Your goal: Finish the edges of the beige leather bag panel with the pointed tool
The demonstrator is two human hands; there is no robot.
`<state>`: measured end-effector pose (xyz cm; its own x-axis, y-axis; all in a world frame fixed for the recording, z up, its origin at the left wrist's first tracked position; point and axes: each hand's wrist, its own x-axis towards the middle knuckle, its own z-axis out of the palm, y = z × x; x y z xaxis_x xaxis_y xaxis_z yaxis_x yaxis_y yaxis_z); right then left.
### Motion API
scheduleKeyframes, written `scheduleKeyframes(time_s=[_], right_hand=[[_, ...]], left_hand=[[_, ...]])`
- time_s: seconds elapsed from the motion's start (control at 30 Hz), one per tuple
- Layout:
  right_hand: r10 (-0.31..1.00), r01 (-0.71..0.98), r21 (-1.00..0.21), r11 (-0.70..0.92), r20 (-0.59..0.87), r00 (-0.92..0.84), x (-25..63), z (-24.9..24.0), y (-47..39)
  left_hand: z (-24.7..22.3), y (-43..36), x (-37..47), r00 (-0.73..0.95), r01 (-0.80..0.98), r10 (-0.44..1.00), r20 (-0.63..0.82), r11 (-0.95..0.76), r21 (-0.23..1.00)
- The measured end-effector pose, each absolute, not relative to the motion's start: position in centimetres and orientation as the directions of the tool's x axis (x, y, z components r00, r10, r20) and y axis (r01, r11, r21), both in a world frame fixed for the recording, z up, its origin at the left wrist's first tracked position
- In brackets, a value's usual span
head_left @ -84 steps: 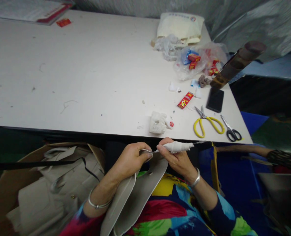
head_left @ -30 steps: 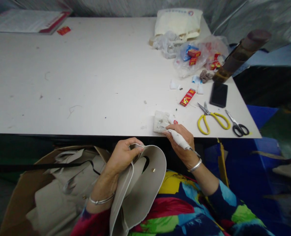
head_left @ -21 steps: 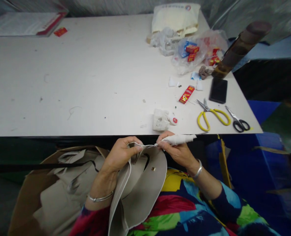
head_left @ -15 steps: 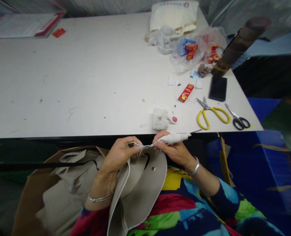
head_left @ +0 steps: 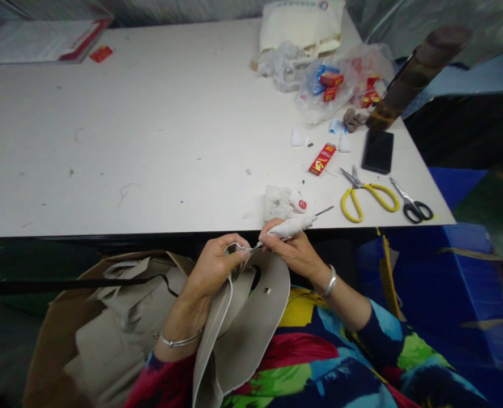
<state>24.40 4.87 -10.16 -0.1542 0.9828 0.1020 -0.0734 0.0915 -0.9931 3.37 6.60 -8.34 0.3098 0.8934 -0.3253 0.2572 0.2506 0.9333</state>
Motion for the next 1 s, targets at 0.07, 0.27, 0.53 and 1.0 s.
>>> scheduleKeyframes(time_s=[0.07,0.27,0.53,1.0], right_hand=[[0.986,-0.047,-0.993,0.112,0.117,-0.12,24.0,-10.3,5.0],[0.872,0.059,-0.897,0.439,0.409,-0.269,24.7,-11.2,4.3],[0.848,0.142,-0.859,0.492,0.436,-0.303,26.0,-11.2,2.3],[0.981,0.045,-0.983,0.176,0.172,-0.087,21.6,-8.8,-0.6]], left_hand=[[-8.6,6.5,3.4,0.28,0.252,0.911,-0.301,0.233,0.939],[-8.6,6.4,3.2,0.198,0.19,0.94,-0.278,0.241,0.952],[-7.9,5.8,2.9,0.183,0.282,0.952,-0.246,0.188,0.941],[-5.0,0.7,5.0,0.079,0.511,0.996,0.047,-0.081,0.855]])
